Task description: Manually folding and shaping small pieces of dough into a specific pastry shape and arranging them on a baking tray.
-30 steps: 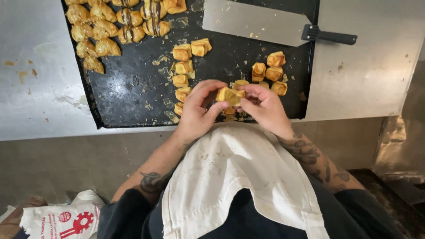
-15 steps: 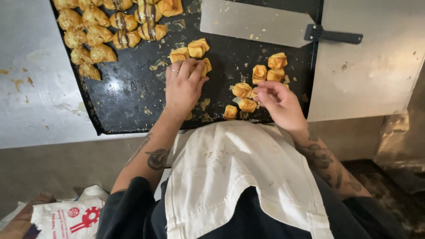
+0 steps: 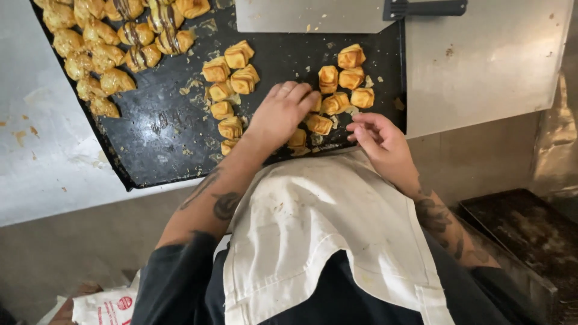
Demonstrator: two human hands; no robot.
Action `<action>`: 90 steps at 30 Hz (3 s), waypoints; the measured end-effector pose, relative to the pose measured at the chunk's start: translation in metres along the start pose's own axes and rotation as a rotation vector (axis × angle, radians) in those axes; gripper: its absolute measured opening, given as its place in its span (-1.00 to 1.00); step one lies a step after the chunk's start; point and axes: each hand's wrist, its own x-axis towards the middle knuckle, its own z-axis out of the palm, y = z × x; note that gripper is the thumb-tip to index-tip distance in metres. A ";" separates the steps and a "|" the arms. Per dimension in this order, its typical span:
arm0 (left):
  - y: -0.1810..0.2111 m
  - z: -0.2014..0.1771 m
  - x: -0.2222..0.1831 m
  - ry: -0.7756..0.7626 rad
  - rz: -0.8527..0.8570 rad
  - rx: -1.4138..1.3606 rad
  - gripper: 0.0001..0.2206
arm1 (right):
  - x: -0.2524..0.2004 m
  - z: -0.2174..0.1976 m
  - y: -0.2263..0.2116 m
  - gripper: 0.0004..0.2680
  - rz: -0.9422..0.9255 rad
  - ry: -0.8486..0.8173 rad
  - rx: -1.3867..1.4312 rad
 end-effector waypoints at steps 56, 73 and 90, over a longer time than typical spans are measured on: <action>0.073 -0.079 -0.036 0.129 -0.496 -0.683 -0.45 | -0.003 0.011 -0.015 -0.70 -0.095 -0.044 -0.164; 0.098 -0.121 -0.049 0.226 -0.287 -0.488 -0.56 | 0.011 0.040 -0.063 -0.79 0.065 -0.420 0.178; 0.081 -0.136 -0.074 0.425 -0.403 -0.892 -0.57 | 0.018 0.082 -0.089 -0.79 0.141 -0.409 0.202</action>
